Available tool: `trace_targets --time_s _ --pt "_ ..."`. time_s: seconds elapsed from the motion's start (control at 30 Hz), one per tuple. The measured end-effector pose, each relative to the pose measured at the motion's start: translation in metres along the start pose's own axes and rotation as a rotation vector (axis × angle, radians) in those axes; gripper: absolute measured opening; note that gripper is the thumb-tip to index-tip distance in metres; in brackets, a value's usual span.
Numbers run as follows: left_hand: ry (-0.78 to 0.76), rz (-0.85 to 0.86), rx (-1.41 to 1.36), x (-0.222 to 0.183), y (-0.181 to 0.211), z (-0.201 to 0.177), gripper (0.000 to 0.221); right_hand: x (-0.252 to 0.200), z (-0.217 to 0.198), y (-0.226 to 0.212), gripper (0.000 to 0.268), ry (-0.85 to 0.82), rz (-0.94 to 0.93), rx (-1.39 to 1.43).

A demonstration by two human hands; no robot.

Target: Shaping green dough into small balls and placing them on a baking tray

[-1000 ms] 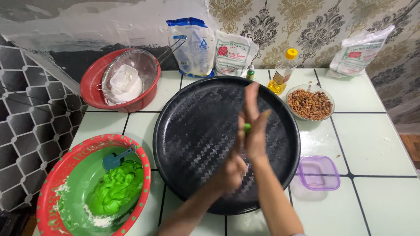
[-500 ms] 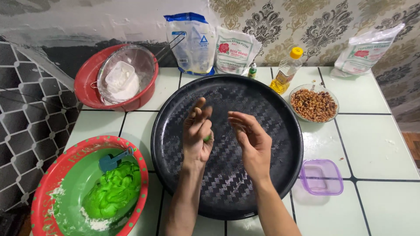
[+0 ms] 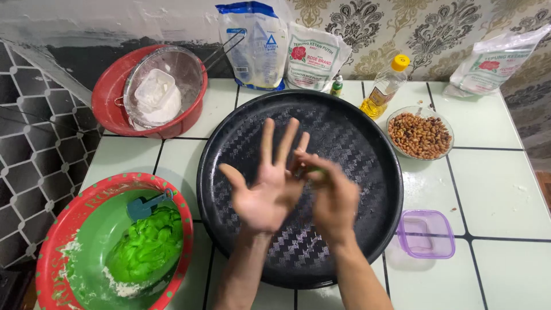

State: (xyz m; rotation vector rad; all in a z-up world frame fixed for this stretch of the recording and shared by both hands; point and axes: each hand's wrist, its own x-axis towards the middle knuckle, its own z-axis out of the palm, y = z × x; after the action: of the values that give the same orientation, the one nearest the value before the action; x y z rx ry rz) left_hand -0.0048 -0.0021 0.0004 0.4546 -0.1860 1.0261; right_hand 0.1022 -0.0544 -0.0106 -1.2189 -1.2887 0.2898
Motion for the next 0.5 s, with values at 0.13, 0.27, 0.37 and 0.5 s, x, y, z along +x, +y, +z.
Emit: trace_targets --time_s 0.13,0.27,0.37,0.5 --pt "0.106 0.107 -0.252 0.001 0.022 -0.011 0.092 0.013 -0.033 -0.002 0.016 0.337 0.153 0.451" --pt "0.088 0.101 -0.153 0.002 0.014 -0.022 0.074 0.017 -0.042 0.005 0.023 0.128 0.415 1.026" --pt "0.095 0.145 0.040 0.005 0.002 -0.018 0.074 0.015 -0.020 -0.015 0.039 -0.054 0.477 0.646" --pt "0.133 0.362 0.981 0.000 -0.011 -0.004 0.077 -0.025 0.027 -0.025 0.067 -0.372 0.214 0.374"
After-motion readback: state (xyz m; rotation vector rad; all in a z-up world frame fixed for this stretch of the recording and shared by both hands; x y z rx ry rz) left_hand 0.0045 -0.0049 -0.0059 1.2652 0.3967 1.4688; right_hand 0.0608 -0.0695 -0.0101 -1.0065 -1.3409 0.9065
